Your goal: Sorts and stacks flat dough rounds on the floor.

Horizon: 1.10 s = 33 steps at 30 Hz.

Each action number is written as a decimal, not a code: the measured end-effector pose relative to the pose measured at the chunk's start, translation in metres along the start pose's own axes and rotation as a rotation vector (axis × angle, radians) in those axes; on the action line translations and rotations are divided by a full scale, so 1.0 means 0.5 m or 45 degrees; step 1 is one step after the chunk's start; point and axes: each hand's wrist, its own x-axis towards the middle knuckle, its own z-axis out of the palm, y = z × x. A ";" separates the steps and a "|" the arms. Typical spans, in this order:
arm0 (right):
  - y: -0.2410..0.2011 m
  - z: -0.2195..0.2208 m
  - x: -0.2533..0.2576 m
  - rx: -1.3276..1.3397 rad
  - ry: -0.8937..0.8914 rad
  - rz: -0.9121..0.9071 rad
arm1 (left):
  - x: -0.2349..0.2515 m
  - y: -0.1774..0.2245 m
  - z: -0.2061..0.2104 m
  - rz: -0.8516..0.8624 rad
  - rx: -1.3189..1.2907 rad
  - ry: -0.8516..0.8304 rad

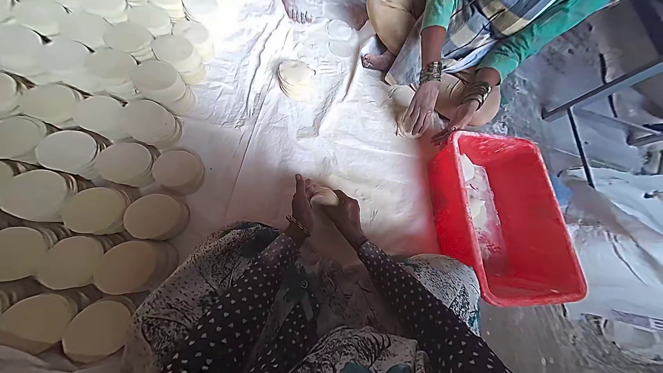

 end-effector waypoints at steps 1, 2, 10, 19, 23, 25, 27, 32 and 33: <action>0.003 0.004 0.006 -0.016 -0.004 -0.029 | 0.001 0.001 0.001 0.011 0.004 0.000; 0.004 0.007 0.008 0.015 0.051 -0.095 | 0.005 0.004 0.000 0.019 -0.007 0.008; -0.026 -0.009 0.026 0.033 -0.103 -0.067 | 0.007 0.021 -0.009 0.086 -0.021 0.065; -0.171 -0.147 0.061 -0.015 -0.425 0.018 | -0.007 0.059 -0.038 -0.042 -0.093 -0.035; -0.178 -0.159 0.082 0.371 -0.474 0.193 | 0.000 0.048 -0.021 -0.205 -0.695 -0.328; -0.159 -0.151 0.087 0.316 -0.415 0.201 | -0.012 0.054 -0.006 -0.262 -0.694 -0.382; -0.152 -0.145 0.079 0.184 -0.376 0.219 | -0.018 0.051 -0.001 -0.249 -0.563 -0.375; -0.139 -0.137 0.048 0.010 -0.334 0.040 | -0.010 0.056 0.006 0.033 0.036 -0.171; -0.132 -0.138 0.041 -0.059 -0.291 0.025 | -0.002 0.058 0.003 0.164 0.321 -0.189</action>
